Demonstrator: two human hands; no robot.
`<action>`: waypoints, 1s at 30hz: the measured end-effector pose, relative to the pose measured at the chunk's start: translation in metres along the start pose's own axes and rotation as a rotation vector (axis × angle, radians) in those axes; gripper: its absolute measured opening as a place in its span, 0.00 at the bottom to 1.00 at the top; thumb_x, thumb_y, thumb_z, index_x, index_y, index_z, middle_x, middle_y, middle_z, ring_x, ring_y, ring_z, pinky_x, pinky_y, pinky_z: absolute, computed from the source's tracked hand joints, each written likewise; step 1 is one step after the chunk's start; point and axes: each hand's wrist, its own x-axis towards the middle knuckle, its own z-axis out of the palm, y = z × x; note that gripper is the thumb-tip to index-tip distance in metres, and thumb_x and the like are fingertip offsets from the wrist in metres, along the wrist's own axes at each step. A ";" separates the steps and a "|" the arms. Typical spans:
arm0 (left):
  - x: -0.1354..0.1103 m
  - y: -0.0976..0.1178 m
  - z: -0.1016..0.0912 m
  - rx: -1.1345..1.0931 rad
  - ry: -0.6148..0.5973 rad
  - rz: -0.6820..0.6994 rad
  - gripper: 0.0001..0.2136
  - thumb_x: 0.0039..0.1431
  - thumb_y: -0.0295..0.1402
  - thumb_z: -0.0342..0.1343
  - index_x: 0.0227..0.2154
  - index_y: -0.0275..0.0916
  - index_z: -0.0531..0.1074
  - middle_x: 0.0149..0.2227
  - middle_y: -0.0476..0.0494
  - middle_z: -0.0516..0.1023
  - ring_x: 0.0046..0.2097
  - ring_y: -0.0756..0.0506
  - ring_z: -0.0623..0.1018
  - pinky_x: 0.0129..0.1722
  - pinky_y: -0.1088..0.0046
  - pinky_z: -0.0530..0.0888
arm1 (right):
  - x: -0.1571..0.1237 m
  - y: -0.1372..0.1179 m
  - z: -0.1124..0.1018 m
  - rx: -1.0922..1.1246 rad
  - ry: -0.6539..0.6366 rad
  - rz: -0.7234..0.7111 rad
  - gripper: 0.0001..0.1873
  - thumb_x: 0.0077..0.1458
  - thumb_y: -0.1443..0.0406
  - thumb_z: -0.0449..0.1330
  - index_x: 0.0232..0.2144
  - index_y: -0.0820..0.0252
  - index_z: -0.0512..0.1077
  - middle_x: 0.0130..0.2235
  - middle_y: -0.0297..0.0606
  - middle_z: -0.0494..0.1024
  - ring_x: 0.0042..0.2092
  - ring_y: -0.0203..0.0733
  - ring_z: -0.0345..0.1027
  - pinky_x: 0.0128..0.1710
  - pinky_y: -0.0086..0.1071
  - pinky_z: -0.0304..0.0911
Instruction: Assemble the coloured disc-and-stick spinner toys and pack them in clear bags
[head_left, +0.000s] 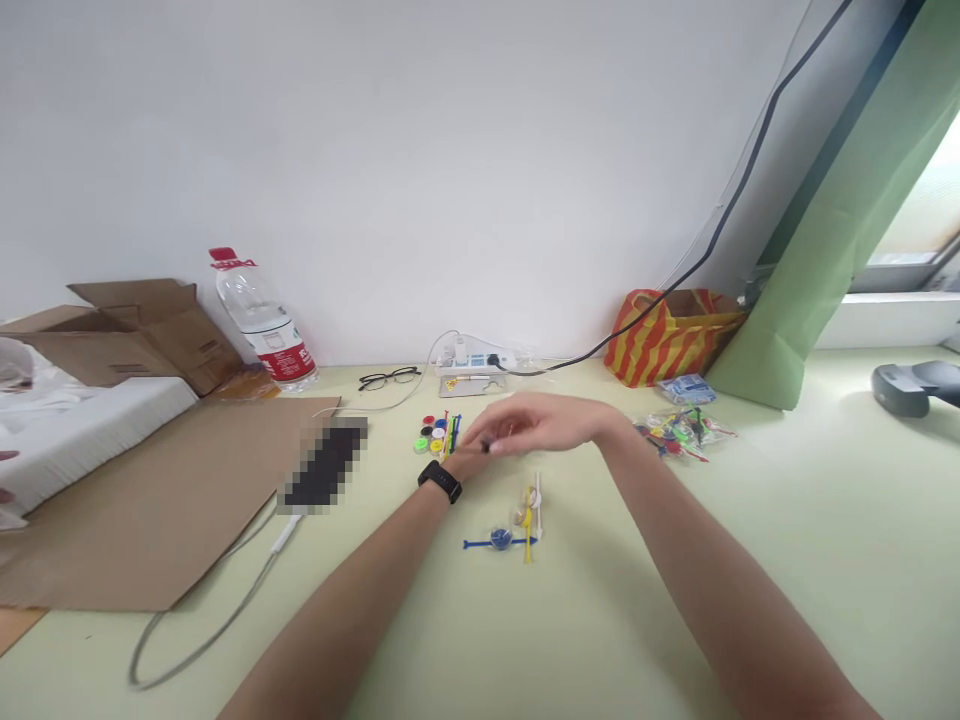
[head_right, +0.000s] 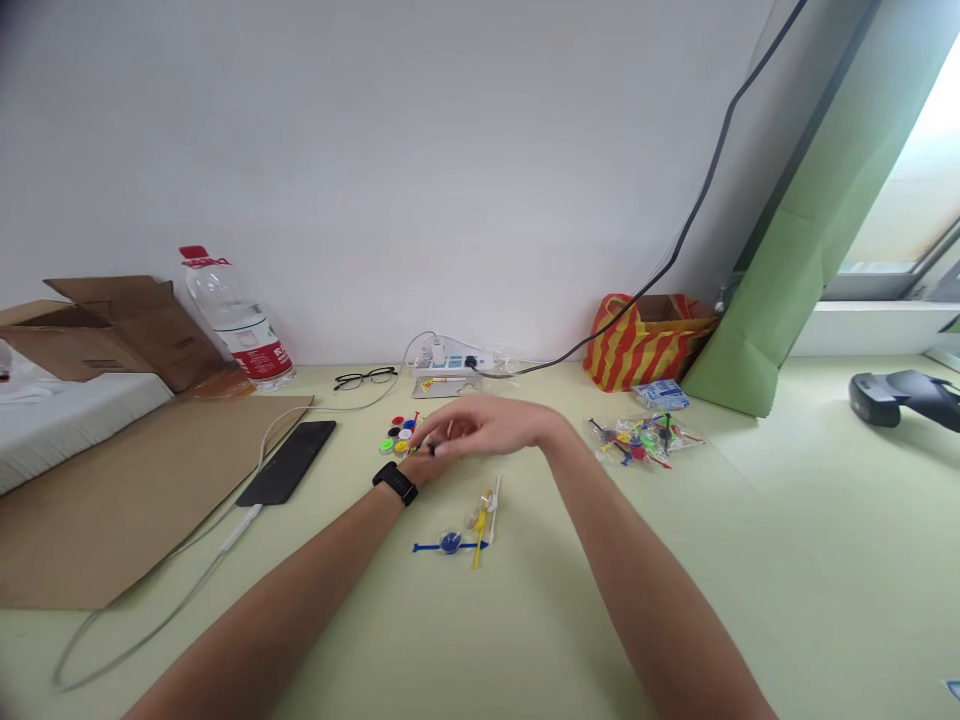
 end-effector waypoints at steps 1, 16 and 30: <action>0.000 0.000 0.002 -0.020 0.004 -0.010 0.18 0.53 0.43 0.67 0.43 0.38 0.78 0.36 0.41 0.81 0.45 0.37 0.80 0.42 0.65 0.76 | -0.005 -0.002 -0.005 0.050 0.096 0.006 0.15 0.61 0.58 0.62 0.49 0.54 0.75 0.45 0.38 0.79 0.46 0.42 0.72 0.44 0.32 0.68; 0.007 -0.001 0.017 -0.524 -0.095 -0.075 0.27 0.40 0.37 0.77 0.43 0.36 0.73 0.45 0.34 0.83 0.46 0.40 0.82 0.48 0.62 0.75 | -0.024 0.030 -0.036 0.062 0.901 0.076 0.13 0.58 0.54 0.62 0.35 0.57 0.72 0.38 0.36 0.75 0.33 0.38 0.72 0.32 0.32 0.67; 0.011 -0.014 0.030 -0.393 0.028 0.118 0.25 0.48 0.37 0.73 0.41 0.42 0.62 0.48 0.37 0.81 0.38 0.47 0.80 0.41 0.67 0.76 | -0.004 0.038 -0.027 -0.261 1.082 0.061 0.05 0.53 0.63 0.62 0.28 0.56 0.70 0.33 0.35 0.78 0.35 0.41 0.71 0.34 0.33 0.64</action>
